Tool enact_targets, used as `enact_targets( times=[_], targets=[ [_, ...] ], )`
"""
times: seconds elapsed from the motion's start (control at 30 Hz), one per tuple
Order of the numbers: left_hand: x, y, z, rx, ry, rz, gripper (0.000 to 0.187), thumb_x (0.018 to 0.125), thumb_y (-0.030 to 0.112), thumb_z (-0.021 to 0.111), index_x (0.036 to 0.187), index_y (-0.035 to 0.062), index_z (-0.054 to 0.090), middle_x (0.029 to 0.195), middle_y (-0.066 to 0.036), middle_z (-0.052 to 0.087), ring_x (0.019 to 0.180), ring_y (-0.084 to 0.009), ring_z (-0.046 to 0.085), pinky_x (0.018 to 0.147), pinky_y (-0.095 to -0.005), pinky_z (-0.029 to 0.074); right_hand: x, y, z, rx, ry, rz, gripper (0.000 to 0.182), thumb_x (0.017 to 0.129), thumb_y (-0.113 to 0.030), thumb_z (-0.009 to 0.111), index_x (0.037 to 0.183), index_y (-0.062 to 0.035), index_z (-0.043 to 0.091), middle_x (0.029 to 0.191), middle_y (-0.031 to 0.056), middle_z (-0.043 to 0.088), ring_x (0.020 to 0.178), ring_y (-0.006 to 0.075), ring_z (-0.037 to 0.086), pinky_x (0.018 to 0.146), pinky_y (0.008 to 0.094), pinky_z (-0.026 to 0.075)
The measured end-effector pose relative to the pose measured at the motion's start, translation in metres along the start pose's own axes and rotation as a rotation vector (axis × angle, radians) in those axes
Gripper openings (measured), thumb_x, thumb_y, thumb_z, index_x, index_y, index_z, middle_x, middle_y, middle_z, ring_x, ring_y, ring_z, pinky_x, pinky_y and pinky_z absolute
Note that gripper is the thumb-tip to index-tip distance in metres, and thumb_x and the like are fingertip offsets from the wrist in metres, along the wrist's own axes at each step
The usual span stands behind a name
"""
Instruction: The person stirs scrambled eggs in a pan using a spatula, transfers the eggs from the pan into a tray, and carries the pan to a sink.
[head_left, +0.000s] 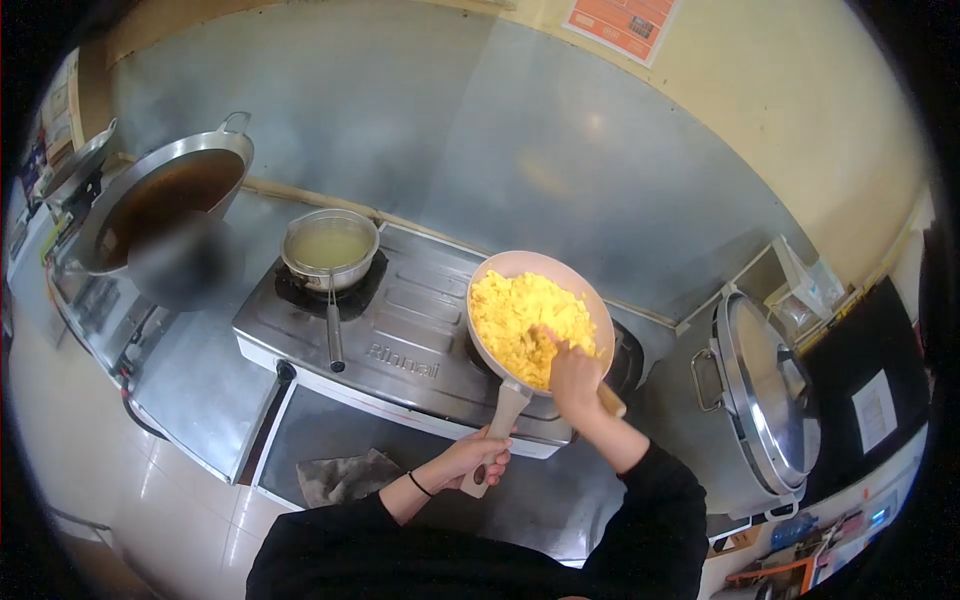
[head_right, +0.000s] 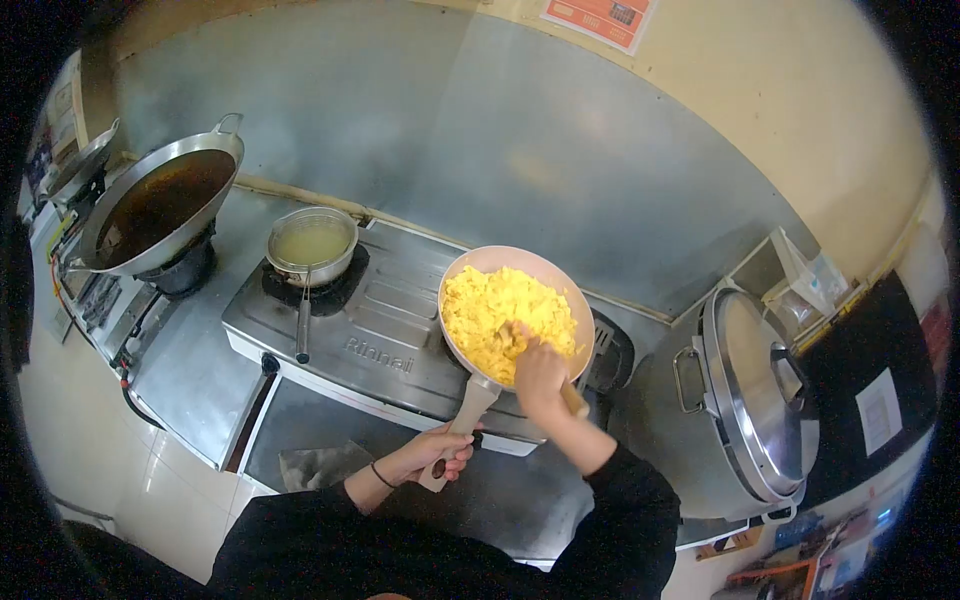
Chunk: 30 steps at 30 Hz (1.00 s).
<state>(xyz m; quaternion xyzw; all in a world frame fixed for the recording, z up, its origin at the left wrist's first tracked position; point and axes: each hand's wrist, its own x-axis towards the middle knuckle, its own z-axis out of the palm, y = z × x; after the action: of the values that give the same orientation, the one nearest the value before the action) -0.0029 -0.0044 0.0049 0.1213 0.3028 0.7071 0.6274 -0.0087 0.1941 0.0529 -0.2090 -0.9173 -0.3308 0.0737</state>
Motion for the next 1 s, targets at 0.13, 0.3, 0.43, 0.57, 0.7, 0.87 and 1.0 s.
enact_targets(
  times=[0.13,0.3,0.43,0.57,0.7,0.87,1.0],
  targets=[
    [0.001,-0.003,-0.001,-0.048,0.004,-0.011,0.038,0.084,0.016,0.045,0.119,0.0101,0.03,0.065,-0.001,0.042,0.048,-0.0106,0.042,0.043,-0.0244,0.039,0.034,0.036,0.018,0.126,0.013,0.033,0.013,0.075,-0.013,0.048,0.083,-0.0118,0.058,0.064,0.0041,0.057,0.056,0.0188,0.059,0.045,0.0297,0.045],
    [0.001,-0.001,0.0,-0.029,-0.001,-0.008,0.036,0.085,0.016,0.045,0.118,0.01,0.031,0.065,-0.002,0.042,0.049,-0.0116,0.044,0.043,-0.0246,0.039,0.015,0.075,-0.076,0.141,-0.149,-0.035,0.02,0.075,-0.013,0.047,0.092,-0.0129,0.057,0.07,0.0051,0.059,0.06,0.019,0.061,0.05,0.0313,0.046],
    [0.002,-0.003,-0.003,0.014,0.009,-0.009,0.035,0.086,0.017,0.043,0.118,0.0094,0.032,0.065,-0.002,0.042,0.048,-0.012,0.043,0.043,-0.0247,0.038,-0.01,0.029,-0.1,0.201,-0.028,-0.145,0.018,0.074,-0.014,0.049,0.089,-0.0119,0.059,0.073,0.0045,0.059,0.062,0.0175,0.061,0.048,0.0296,0.046],
    [0.003,-0.002,0.0,-0.005,0.029,-0.009,0.034,0.086,0.018,0.043,0.117,0.009,0.032,0.064,-0.002,0.042,0.047,-0.0123,0.043,0.043,-0.0247,0.038,0.006,-0.021,-0.061,0.091,-0.055,-0.152,0.021,0.075,-0.016,0.048,0.093,-0.0072,0.055,0.069,0.0046,0.059,0.058,0.0174,0.06,0.043,0.0303,0.044],
    [0.001,-0.003,0.0,-0.067,0.008,0.002,0.034,0.086,0.017,0.043,0.117,0.0078,0.032,0.064,-0.002,0.042,0.047,-0.0125,0.043,0.042,-0.0248,0.038,0.042,-0.028,-0.004,0.003,-0.024,0.054,0.017,0.076,-0.017,0.05,0.086,-0.0093,0.061,0.076,0.0043,0.056,0.066,0.0144,0.059,0.042,0.0326,0.044],
    [0.001,-0.004,-0.001,-0.016,0.021,0.005,0.033,0.086,0.016,0.042,0.116,0.0098,0.033,0.064,-0.002,0.042,0.046,-0.0123,0.042,0.042,-0.0245,0.037,0.055,0.049,-0.01,0.101,-0.07,-0.001,0.018,0.078,-0.022,0.05,0.076,-0.0113,0.064,0.074,0.004,0.06,0.066,0.0137,0.06,0.049,0.0297,0.046],
    [0.002,-0.003,-0.001,-0.045,-0.007,0.003,0.032,0.086,0.016,0.041,0.117,0.0112,0.032,0.064,-0.002,0.042,0.047,-0.0117,0.042,0.042,-0.0243,0.037,0.038,0.102,-0.07,0.21,-0.09,0.02,0.021,0.075,-0.023,0.052,0.074,-0.0068,0.064,0.076,0.01,0.062,0.068,0.0243,0.061,0.057,0.0343,0.047]
  ],
)
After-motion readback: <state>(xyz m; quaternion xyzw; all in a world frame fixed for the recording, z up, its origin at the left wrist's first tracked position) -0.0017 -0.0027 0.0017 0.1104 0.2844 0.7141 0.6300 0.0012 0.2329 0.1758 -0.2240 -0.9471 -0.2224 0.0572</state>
